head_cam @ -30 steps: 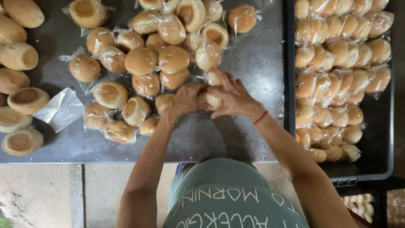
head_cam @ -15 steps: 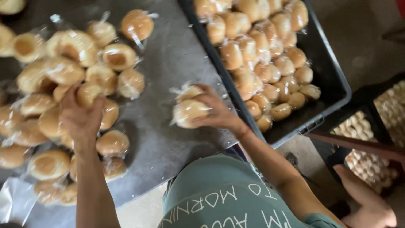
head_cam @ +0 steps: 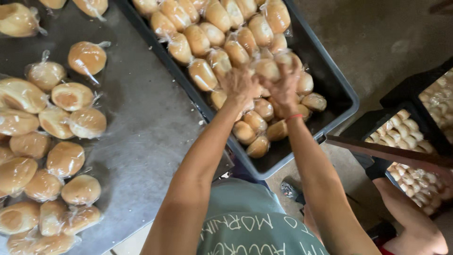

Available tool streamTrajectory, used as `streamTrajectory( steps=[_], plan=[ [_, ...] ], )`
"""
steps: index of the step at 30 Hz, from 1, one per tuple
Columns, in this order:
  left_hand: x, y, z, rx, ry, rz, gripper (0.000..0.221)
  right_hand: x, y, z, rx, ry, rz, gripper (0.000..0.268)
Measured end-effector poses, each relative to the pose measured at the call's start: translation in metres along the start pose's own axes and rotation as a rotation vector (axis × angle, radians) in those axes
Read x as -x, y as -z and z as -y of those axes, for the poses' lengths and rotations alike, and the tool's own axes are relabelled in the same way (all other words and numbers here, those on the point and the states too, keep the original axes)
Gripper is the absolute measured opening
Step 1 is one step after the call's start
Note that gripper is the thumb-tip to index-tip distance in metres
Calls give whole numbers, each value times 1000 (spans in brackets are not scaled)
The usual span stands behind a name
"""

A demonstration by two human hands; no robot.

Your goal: The person sorts individually wrapped bread rolls on a table and places them into a large plastic bin by hand. The person also gathers loose bread rolls from the table and places them into small plastic bags.

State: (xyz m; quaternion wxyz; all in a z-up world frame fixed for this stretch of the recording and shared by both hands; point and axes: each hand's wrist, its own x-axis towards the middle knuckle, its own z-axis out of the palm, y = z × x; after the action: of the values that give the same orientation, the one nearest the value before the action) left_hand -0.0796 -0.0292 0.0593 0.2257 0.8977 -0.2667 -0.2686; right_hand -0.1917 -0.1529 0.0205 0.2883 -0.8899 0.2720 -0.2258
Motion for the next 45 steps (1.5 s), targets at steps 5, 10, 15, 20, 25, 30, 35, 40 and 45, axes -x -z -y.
streamTrajectory(
  steps=[5,10,15,20,25,30,35,40,45],
  plan=[
    [13,-9,40,-484,-34,-94,45,15,-43,18,1,7,106,71],
    [40,-4,43,-364,-350,-586,54,13,-56,3,218,83,280,65],
    [51,-19,44,-381,-514,-448,80,9,-67,-32,164,176,354,80],
    [51,-3,45,-344,-469,-272,91,-8,-42,-33,64,178,440,71],
    [114,70,113,-273,-277,-588,78,-10,-17,57,-157,254,148,60],
    [187,169,307,-69,76,-1073,60,30,-93,241,-326,678,239,51],
    [197,222,419,-7,28,-958,62,40,-208,390,-209,1049,653,78],
    [189,245,414,-42,130,-725,100,43,-247,413,192,951,1093,91],
    [207,262,409,199,86,-702,88,73,-223,374,-337,504,1117,82]
  ],
)
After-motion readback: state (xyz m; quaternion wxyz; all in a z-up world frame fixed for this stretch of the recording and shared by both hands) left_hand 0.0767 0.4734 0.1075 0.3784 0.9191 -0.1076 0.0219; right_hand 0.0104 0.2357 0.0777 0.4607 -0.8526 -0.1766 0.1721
